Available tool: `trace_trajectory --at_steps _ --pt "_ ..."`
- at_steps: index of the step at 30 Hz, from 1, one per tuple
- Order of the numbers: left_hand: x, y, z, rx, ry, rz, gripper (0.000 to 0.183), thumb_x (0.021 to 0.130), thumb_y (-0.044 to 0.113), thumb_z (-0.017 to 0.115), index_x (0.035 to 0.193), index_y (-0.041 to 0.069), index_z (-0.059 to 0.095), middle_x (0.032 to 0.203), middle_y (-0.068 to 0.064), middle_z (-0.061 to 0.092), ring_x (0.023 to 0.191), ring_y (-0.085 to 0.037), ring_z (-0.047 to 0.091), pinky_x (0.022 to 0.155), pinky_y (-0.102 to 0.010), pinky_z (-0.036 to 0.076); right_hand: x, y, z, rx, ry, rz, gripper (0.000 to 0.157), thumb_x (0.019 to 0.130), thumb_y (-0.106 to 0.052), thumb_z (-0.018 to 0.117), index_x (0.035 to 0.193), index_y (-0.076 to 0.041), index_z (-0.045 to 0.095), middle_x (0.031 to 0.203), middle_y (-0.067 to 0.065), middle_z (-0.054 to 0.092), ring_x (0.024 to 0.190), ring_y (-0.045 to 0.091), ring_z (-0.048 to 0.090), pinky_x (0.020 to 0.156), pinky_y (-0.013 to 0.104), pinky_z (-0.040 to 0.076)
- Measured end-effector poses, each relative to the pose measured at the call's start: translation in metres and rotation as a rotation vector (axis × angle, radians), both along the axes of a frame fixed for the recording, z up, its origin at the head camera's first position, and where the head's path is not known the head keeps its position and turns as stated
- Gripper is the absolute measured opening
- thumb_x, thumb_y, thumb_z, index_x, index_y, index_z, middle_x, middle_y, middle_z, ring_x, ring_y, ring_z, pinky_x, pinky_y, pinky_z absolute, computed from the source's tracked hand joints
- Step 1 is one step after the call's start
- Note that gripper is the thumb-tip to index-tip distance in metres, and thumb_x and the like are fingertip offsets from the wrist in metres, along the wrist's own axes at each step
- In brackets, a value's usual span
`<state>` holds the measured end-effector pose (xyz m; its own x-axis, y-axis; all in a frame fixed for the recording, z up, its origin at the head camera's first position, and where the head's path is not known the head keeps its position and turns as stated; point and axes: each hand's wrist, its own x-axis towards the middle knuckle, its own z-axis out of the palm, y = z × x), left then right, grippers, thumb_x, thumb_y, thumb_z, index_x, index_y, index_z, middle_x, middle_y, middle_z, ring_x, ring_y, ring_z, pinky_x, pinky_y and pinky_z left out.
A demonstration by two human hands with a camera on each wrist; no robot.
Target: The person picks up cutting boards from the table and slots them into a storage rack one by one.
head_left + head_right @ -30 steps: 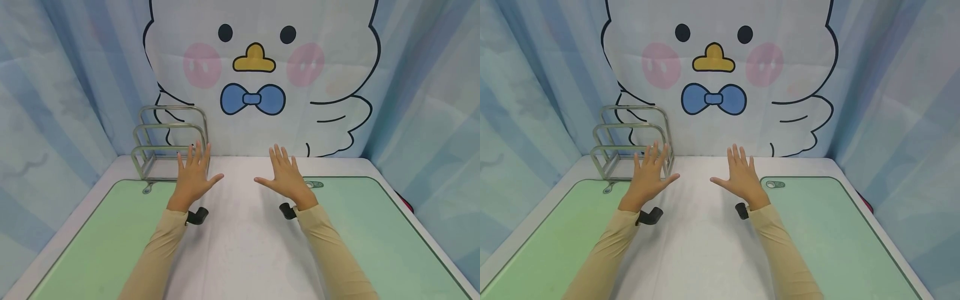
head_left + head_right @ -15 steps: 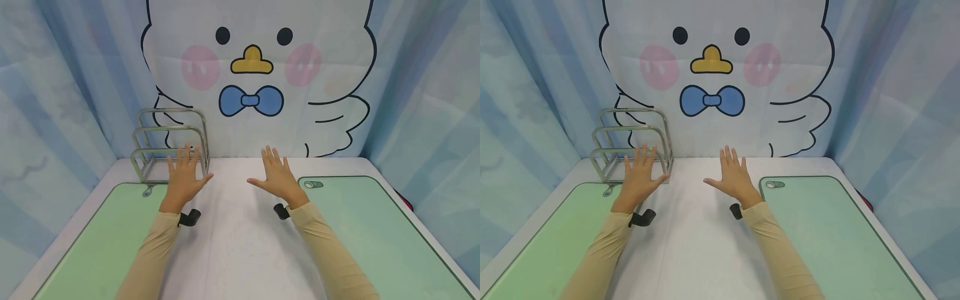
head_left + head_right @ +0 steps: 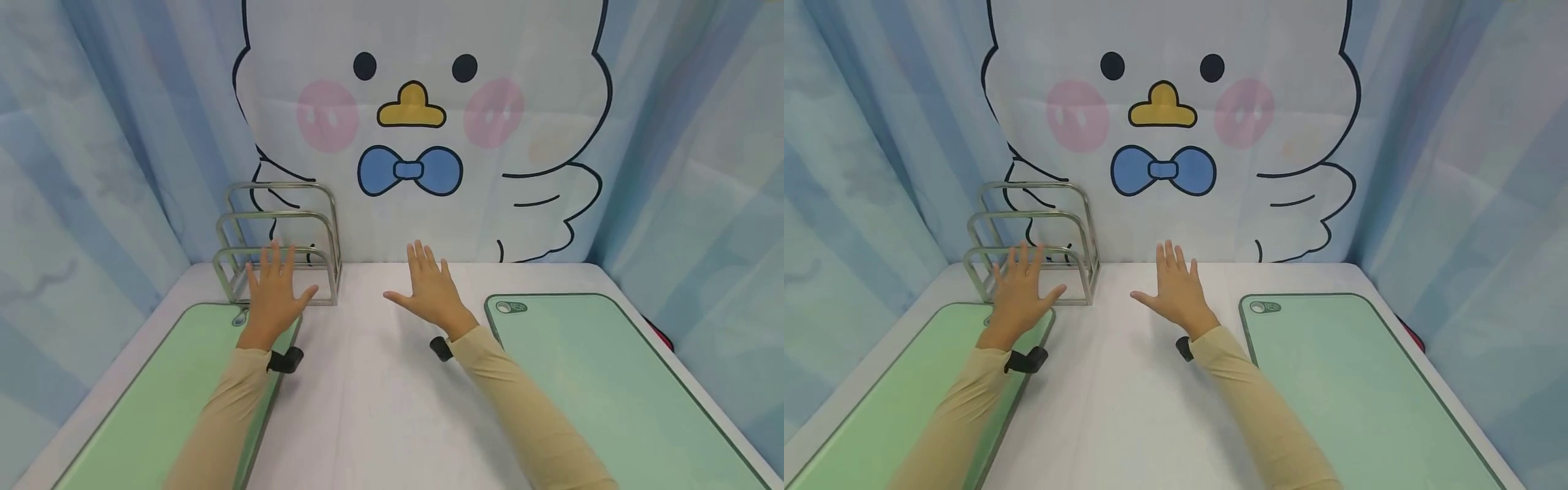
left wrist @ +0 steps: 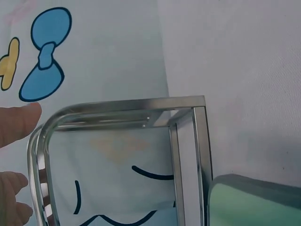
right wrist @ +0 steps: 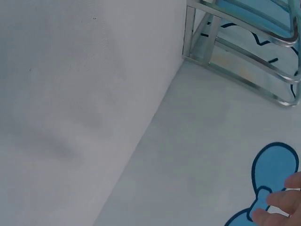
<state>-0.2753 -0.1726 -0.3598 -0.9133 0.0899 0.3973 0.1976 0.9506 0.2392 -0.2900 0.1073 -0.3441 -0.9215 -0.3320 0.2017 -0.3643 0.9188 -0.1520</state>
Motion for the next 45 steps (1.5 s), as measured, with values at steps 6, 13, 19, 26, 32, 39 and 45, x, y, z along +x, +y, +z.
trace_trajectory --at_steps 6,13,19,26,32,39,45 --pt "-0.004 -0.012 -0.005 0.014 0.004 0.018 0.088 0.090 0.043 0.059 0.152 0.006 0.008 0.156 -0.026 -0.001 0.142 -0.048 0.002 0.109 -0.070 0.001 -0.007 -0.016 0.002 0.009 0.014 -0.001 0.101 0.085 -0.065 0.050 0.151 -0.002 0.007 0.159 0.015 0.007 0.147 0.031 0.011 0.116 0.057 0.015" --pt "-0.010 -0.022 -0.008 0.019 0.022 0.053 0.090 0.089 0.034 0.062 0.152 0.007 0.004 0.155 -0.027 0.001 0.142 -0.049 0.003 0.109 -0.070 0.003 -0.013 -0.038 0.006 -0.016 0.046 0.048 0.099 0.087 -0.064 0.050 0.150 0.000 0.009 0.158 0.016 0.010 0.146 0.032 0.014 0.115 0.056 0.019" --pt "-0.011 -0.030 -0.010 0.034 0.089 0.083 0.086 0.088 0.023 0.064 0.151 0.002 0.009 0.154 -0.030 0.006 0.141 -0.050 0.008 0.108 -0.071 0.009 -0.018 -0.054 0.002 -0.023 0.061 0.068 0.097 0.088 -0.061 0.051 0.150 0.000 0.010 0.158 0.015 0.013 0.145 0.031 0.017 0.115 0.055 0.020" --pt "-0.013 -0.042 -0.010 0.037 0.116 0.099 0.081 0.089 0.020 0.062 0.150 -0.001 0.012 0.152 -0.033 0.010 0.140 -0.051 0.010 0.107 -0.072 0.011 -0.024 -0.071 -0.002 -0.039 0.070 0.103 0.095 0.089 -0.058 0.051 0.150 0.000 0.008 0.158 0.014 0.012 0.146 0.030 0.017 0.116 0.054 0.020" --pt "-0.019 -0.060 -0.010 0.055 0.140 0.100 0.079 0.089 0.017 0.060 0.149 -0.003 0.012 0.151 -0.034 0.011 0.138 -0.052 0.013 0.107 -0.071 0.011 -0.031 -0.086 -0.001 -0.065 0.060 0.129 0.093 0.090 -0.056 0.052 0.150 -0.001 0.007 0.158 0.014 0.013 0.146 0.029 0.017 0.116 0.052 0.021" --pt "-0.026 -0.078 -0.003 0.065 0.135 0.091 0.078 0.091 0.012 0.057 0.148 -0.007 0.008 0.151 -0.035 0.008 0.138 -0.053 0.013 0.107 -0.071 0.013 -0.041 -0.102 0.002 -0.126 0.040 0.150 0.091 0.090 -0.050 0.057 0.150 0.000 0.010 0.157 0.014 0.015 0.145 0.027 0.021 0.115 0.050 0.024" --pt "-0.038 -0.089 0.007 -0.015 0.165 0.068 0.078 0.088 0.007 0.060 0.147 -0.007 0.011 0.150 -0.036 0.014 0.137 -0.051 0.017 0.106 -0.070 0.017 -0.053 -0.115 0.012 -0.027 0.089 0.166 0.094 0.089 -0.049 0.059 0.150 0.001 0.008 0.158 0.015 0.013 0.145 0.028 0.019 0.116 0.051 0.023"
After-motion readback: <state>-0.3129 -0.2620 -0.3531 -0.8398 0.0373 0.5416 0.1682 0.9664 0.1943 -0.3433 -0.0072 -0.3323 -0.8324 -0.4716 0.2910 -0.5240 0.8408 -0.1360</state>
